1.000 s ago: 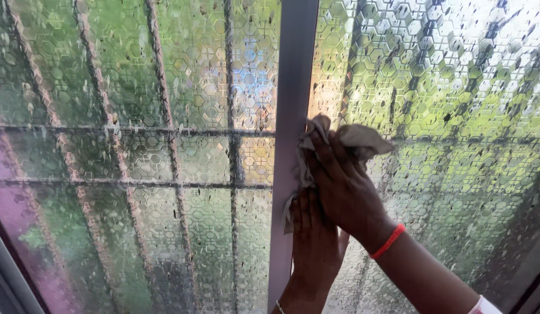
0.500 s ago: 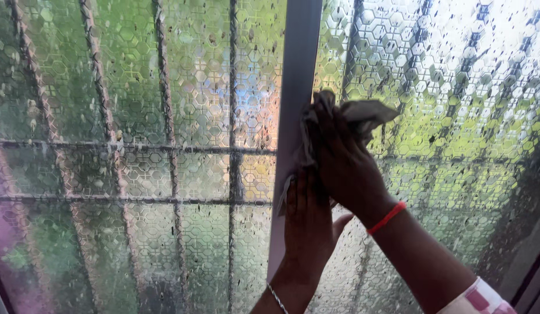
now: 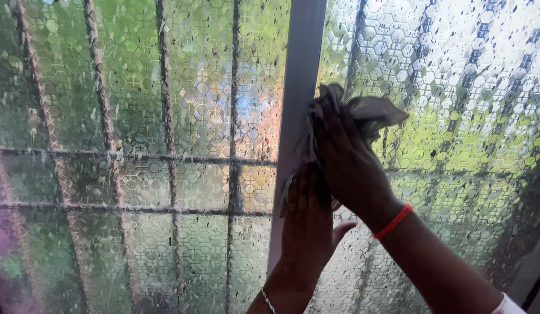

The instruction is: The person sprays a cleaning solution onto a textured glass window and wipes the surface and frame with a cloth. They clean the bottom track, vertical edges, and the main glass pane repeatedly.

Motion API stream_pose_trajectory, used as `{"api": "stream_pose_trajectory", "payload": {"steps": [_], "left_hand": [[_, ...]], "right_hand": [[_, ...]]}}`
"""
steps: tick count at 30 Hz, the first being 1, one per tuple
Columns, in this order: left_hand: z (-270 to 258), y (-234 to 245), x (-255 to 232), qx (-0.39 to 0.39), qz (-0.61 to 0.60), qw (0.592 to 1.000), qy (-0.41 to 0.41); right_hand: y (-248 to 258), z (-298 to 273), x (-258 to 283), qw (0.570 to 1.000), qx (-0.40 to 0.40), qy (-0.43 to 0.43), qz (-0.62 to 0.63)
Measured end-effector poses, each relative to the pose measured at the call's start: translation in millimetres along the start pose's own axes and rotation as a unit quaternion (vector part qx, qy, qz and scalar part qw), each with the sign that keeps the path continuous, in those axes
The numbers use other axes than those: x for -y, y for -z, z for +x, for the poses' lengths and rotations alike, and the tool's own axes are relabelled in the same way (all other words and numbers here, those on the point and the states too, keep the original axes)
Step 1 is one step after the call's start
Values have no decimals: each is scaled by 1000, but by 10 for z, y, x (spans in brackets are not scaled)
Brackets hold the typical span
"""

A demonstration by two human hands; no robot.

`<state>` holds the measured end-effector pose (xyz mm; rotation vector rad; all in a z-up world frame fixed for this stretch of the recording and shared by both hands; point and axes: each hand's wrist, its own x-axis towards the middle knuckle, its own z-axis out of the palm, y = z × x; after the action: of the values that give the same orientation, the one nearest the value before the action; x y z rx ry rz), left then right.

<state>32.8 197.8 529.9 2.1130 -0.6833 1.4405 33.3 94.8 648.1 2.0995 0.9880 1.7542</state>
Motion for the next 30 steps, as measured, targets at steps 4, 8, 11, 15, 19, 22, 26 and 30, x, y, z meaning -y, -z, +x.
{"api": "stream_pose_trajectory", "payload": {"steps": [4, 8, 11, 15, 19, 22, 26, 30], "left_hand": [[-494, -152, 43, 86, 17, 996, 22], [-588, -233, 80, 99, 46, 994, 17], [-279, -204, 54, 51, 79, 996, -2], [315, -42, 19, 11, 34, 999, -1], [494, 58, -67, -30, -26, 999, 11], [321, -15, -74, -27, -35, 999, 15], [-116, -250, -80, 43, -1, 999, 31], [-566, -522, -107, 51, 10, 998, 20]], "right_hand": [[-51, -415, 266, 999, 38, 1, 4], [-90, -510, 263, 999, 35, 24, -7], [-68, -266, 56, 997, 19, 37, -66], [37, 180, -293, 995, -13, 27, -93], [53, 362, -377, 997, -57, 10, -49], [-30, 233, -226, 999, -46, -18, -10], [-76, -201, -48, 1000, 20, -17, -5], [-128, -660, 166, 998, 57, -33, 10]]}}
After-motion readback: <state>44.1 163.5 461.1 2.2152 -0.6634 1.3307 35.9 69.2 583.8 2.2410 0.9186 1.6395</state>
